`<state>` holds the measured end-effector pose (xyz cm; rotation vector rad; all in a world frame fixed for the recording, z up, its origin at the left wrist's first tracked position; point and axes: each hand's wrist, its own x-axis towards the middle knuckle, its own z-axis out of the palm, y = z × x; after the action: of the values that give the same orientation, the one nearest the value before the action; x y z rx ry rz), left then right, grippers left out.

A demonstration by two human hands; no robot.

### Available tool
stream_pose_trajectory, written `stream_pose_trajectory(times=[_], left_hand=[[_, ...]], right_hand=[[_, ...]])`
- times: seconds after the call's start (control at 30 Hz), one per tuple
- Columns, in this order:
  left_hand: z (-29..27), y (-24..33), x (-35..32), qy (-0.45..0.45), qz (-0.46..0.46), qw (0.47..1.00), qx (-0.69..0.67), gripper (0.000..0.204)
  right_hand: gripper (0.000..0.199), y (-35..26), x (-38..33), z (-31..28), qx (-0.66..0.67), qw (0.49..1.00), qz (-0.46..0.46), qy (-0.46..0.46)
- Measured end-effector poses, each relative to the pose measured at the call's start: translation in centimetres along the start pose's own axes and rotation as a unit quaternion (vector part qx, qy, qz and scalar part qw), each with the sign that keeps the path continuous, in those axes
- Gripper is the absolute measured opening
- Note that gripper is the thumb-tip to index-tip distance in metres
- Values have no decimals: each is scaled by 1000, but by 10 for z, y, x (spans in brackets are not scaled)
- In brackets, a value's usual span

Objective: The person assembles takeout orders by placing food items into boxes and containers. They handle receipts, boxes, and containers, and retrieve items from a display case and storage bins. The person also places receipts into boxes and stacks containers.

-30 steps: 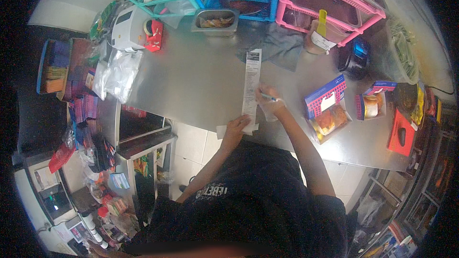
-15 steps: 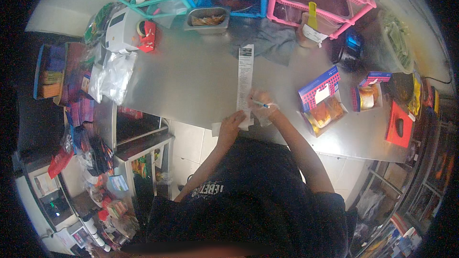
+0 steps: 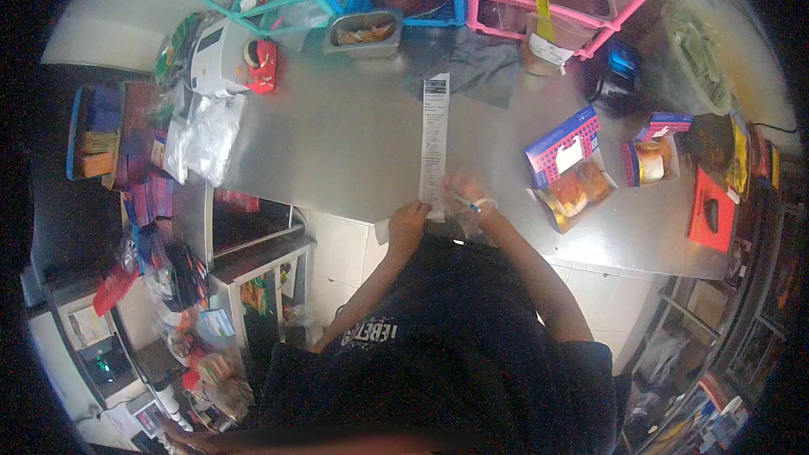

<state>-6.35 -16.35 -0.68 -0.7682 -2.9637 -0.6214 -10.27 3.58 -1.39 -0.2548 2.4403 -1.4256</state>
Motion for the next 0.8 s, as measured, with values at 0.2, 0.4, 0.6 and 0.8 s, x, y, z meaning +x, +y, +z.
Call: stream_pose_trajectory(times=[0.2, 0.4, 0.6, 0.8], left_hand=[[3, 0, -3, 7, -18, 1000, -16, 16], [-2, 0, 0, -57, -36, 993, -94, 20], [-20, -7, 21, -80, -36, 983, -161, 37], [-12, -22, 78, -45, -14, 995, -90, 51]], right_hand=[[24, -2, 3, -21, 164, 969, 166, 79], [27, -2, -13, -50, -107, 963, 152, 197], [43, 18, -173, -94, -310, 902, -35, 297], [19, 71, -188, -123, -471, 862, 25, 184]])
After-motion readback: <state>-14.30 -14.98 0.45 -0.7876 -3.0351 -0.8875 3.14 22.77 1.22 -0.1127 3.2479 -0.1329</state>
